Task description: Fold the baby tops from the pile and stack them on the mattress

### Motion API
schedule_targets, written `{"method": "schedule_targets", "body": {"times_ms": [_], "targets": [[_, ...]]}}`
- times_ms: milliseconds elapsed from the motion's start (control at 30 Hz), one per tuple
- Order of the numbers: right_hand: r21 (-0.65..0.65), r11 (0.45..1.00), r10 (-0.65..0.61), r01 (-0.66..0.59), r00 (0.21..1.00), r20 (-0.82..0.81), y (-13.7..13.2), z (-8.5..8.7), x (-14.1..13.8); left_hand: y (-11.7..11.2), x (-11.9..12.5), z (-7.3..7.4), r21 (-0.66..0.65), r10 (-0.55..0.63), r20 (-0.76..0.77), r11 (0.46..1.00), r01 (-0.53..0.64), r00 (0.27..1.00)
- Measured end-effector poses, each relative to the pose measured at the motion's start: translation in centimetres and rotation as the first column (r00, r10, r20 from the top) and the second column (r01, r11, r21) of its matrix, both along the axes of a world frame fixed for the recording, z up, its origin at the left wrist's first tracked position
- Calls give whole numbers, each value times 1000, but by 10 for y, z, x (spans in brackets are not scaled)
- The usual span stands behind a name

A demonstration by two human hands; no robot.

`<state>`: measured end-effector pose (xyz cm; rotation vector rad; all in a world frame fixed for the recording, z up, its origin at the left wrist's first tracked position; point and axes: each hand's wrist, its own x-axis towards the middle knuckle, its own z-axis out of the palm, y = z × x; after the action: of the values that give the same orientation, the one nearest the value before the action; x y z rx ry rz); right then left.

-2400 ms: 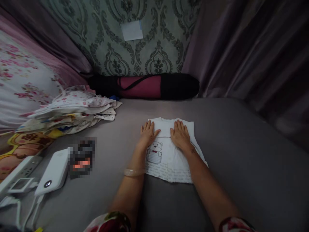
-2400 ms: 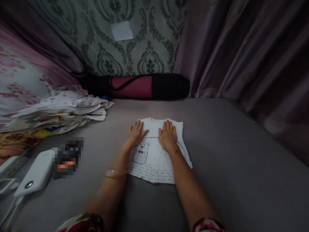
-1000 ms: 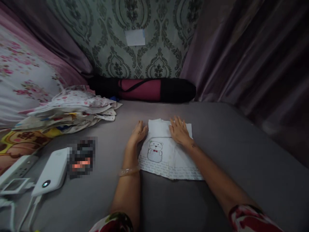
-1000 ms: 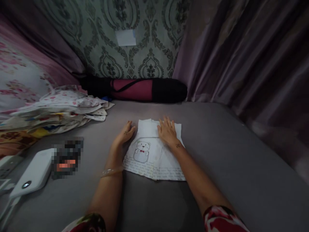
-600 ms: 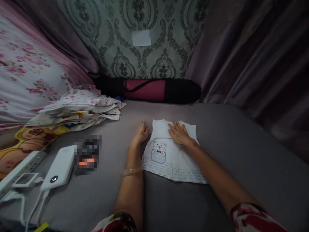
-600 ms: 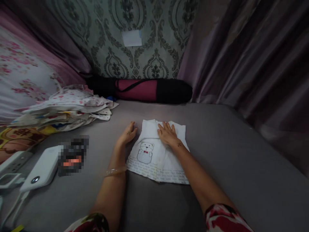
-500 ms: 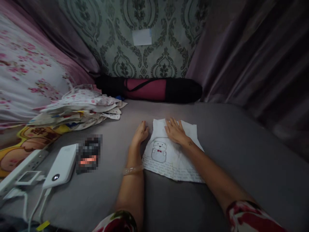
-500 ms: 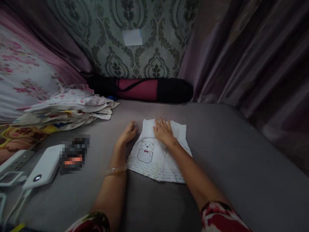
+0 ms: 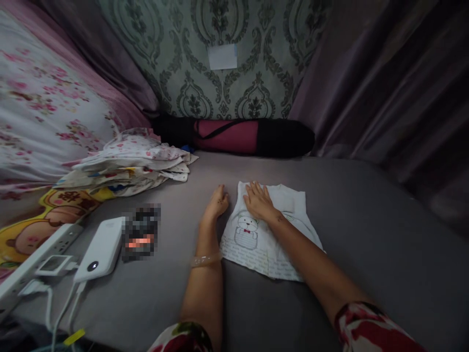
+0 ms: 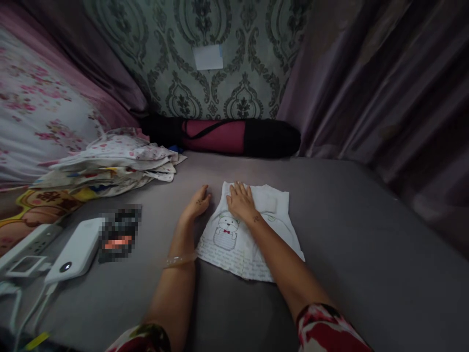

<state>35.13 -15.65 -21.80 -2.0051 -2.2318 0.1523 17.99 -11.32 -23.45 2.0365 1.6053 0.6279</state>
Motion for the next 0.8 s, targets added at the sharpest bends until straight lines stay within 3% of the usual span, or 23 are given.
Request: {"method": "schedule_targets", "body": {"times_ms": [167,333,467,633,800], "targets": [[105,994,45,-43,999,-20,12,-4,-27,-2,-2,0,0,4,29,1000,-4,1000],[75,997,34,-31,999,-34,16,-16,-37,-2,0,-2,11,-7,64,1000,6,998],[50,998,35,-30,996,-88,18,-15,-35,1,2,-3,16,-26,150,1000,24,988],[53,999,18,-9,983,-184,10,0,-17,1,8,1,71,-91,224,995,77,970],[89,977,-186,194,979,-87,-19,4,26,-5,25,0,77,-234,177,972,224,956]]}}
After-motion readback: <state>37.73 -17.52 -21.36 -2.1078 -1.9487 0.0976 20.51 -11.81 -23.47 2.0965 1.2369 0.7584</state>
